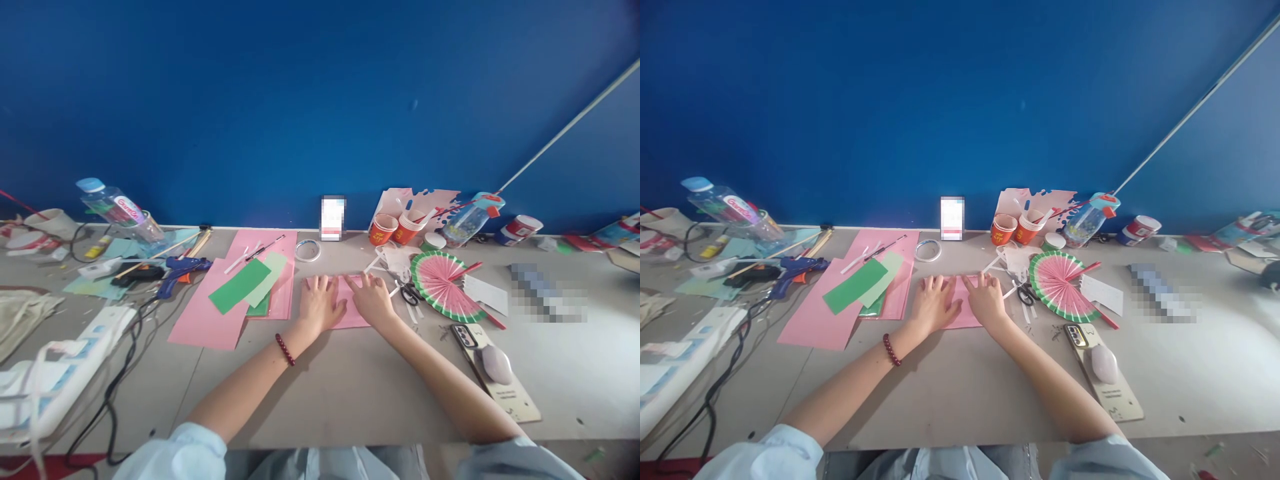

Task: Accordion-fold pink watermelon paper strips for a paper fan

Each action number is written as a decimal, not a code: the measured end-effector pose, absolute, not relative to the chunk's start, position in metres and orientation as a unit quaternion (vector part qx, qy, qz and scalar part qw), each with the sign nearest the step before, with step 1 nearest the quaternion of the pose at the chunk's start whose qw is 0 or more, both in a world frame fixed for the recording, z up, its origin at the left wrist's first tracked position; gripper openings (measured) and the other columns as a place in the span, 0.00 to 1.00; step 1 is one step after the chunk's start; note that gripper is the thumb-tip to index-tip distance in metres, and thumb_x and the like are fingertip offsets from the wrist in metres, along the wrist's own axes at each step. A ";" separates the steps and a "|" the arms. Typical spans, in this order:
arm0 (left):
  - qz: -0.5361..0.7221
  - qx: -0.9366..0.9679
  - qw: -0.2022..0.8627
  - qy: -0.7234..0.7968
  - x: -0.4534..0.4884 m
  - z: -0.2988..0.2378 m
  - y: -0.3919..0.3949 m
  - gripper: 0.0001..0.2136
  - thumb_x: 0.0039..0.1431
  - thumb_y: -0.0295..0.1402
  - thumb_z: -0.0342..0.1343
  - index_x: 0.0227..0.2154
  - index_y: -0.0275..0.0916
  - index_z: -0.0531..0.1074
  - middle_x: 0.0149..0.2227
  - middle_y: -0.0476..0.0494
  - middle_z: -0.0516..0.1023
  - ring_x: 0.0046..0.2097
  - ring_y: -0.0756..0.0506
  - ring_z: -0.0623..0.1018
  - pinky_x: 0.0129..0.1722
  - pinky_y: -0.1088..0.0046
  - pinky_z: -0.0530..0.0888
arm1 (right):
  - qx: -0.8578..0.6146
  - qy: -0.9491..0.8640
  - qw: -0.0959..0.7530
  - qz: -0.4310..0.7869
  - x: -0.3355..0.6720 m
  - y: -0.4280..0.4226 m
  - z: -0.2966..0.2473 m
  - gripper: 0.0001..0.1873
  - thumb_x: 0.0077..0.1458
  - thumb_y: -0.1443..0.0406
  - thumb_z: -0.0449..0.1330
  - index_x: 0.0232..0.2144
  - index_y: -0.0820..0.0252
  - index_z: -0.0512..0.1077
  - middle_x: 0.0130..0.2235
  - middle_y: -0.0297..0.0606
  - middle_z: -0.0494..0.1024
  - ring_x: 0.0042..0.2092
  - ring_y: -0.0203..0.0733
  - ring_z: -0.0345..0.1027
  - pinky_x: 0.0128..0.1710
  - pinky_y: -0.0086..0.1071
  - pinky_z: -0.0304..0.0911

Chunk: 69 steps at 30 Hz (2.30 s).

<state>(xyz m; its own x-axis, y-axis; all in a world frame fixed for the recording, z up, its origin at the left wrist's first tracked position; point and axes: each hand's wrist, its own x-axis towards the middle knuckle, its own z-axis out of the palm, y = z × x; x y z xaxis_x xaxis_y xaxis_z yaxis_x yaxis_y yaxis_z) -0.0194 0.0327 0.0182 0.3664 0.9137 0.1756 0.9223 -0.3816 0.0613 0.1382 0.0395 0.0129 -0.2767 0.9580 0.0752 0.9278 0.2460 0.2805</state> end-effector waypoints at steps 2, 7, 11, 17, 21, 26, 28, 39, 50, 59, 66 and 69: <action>-0.088 -0.827 0.021 -0.555 -0.019 0.019 0.033 0.28 0.60 0.46 0.45 0.61 0.43 0.56 0.46 0.36 0.67 0.48 0.35 0.64 0.48 0.52 0.61 | 0.600 0.787 0.055 0.134 0.137 0.040 0.013 0.28 0.59 0.68 0.50 0.62 0.51 0.57 0.56 0.58 0.66 0.51 0.57 0.64 0.46 0.44 0.51; -0.093 -0.828 0.022 -0.553 -0.020 0.018 0.035 0.29 0.59 0.46 0.46 0.61 0.40 0.57 0.45 0.36 0.68 0.47 0.34 0.64 0.46 0.54 0.61 | 0.603 0.784 0.050 0.137 0.137 0.039 0.012 0.28 0.59 0.68 0.50 0.61 0.51 0.58 0.56 0.57 0.66 0.53 0.58 0.64 0.47 0.44 0.51; -0.098 -0.827 0.023 -0.553 -0.020 0.018 0.034 0.28 0.59 0.46 0.46 0.60 0.37 0.58 0.45 0.36 0.68 0.47 0.35 0.64 0.47 0.54 0.61 | 0.609 0.782 0.036 0.126 0.139 0.037 0.012 0.28 0.58 0.68 0.50 0.61 0.53 0.59 0.58 0.55 0.65 0.56 0.57 0.61 0.48 0.44 0.53; -0.097 -0.827 0.024 -0.553 -0.020 0.018 0.034 0.29 0.58 0.46 0.47 0.59 0.36 0.59 0.45 0.35 0.68 0.48 0.35 0.64 0.47 0.55 0.62 | 0.621 0.776 0.001 0.110 0.144 0.036 0.007 0.26 0.57 0.69 0.49 0.58 0.64 0.63 0.59 0.51 0.65 0.58 0.53 0.58 0.53 0.44 0.54; -0.098 -0.828 0.027 -0.551 -0.021 0.017 0.034 0.29 0.58 0.45 0.47 0.59 0.33 0.59 0.45 0.35 0.68 0.48 0.36 0.65 0.48 0.54 0.62 | 0.627 0.773 -0.009 0.096 0.146 0.036 0.005 0.26 0.56 0.69 0.49 0.57 0.69 0.63 0.59 0.50 0.66 0.58 0.52 0.58 0.57 0.44 0.51; -0.102 -0.827 0.033 -0.552 -0.020 0.014 0.034 0.29 0.58 0.45 0.47 0.59 0.32 0.59 0.46 0.34 0.69 0.48 0.36 0.65 0.48 0.55 0.62 | 0.627 0.773 -0.008 0.094 0.146 0.037 0.005 0.26 0.56 0.70 0.48 0.57 0.70 0.63 0.59 0.51 0.66 0.59 0.52 0.59 0.57 0.46 0.51; -0.102 -0.827 0.036 -0.552 -0.021 0.013 0.034 0.30 0.58 0.46 0.47 0.59 0.31 0.59 0.46 0.33 0.69 0.48 0.36 0.65 0.49 0.55 0.62 | 0.630 0.772 -0.007 0.087 0.146 0.037 0.005 0.26 0.56 0.70 0.48 0.57 0.71 0.63 0.59 0.51 0.65 0.59 0.53 0.59 0.58 0.46 0.51; -0.121 -0.821 0.038 -0.556 -0.025 0.008 0.034 0.31 0.57 0.47 0.49 0.57 0.29 0.60 0.48 0.31 0.68 0.52 0.33 0.64 0.50 0.56 0.61 | 0.630 0.773 -0.016 0.076 0.146 0.038 0.008 0.26 0.55 0.70 0.48 0.57 0.72 0.63 0.59 0.52 0.66 0.59 0.53 0.60 0.58 0.45 0.50; -0.152 -0.835 0.007 -0.529 -0.037 0.013 0.041 0.23 0.61 0.42 0.48 0.54 0.32 0.64 0.44 0.35 0.69 0.47 0.36 0.67 0.44 0.60 0.63 | 0.609 0.787 -0.069 0.064 0.157 0.042 0.011 0.22 0.56 0.70 0.49 0.52 0.66 0.67 0.56 0.48 0.71 0.55 0.48 0.64 0.50 0.41 0.53; -0.151 -0.845 -0.004 -0.513 -0.052 0.014 0.060 0.11 0.61 0.23 0.44 0.36 0.38 0.72 0.36 0.41 0.71 0.40 0.41 0.69 0.41 0.63 0.63 | 0.616 0.768 -0.170 0.054 0.166 0.050 0.008 0.12 0.60 0.64 0.51 0.38 0.59 0.74 0.43 0.44 0.76 0.45 0.49 0.65 0.43 0.39 0.56; -0.177 -0.831 -0.125 -0.512 -0.057 0.021 0.068 0.09 0.57 0.21 0.49 0.32 0.39 0.72 0.36 0.43 0.73 0.41 0.43 0.72 0.42 0.67 0.66 | 0.596 0.766 -0.242 -0.011 0.179 0.057 -0.001 0.08 0.55 0.63 0.56 0.35 0.56 0.74 0.53 0.45 0.67 0.53 0.55 0.57 0.47 0.46 0.58; -0.192 -0.827 -0.192 -0.493 -0.061 0.030 0.069 0.10 0.54 0.19 0.49 0.30 0.39 0.71 0.35 0.46 0.74 0.39 0.45 0.74 0.39 0.70 0.68 | 0.567 0.775 -0.276 -0.045 0.183 0.063 -0.005 0.09 0.54 0.64 0.57 0.37 0.56 0.75 0.52 0.45 0.69 0.53 0.55 0.58 0.49 0.49 0.57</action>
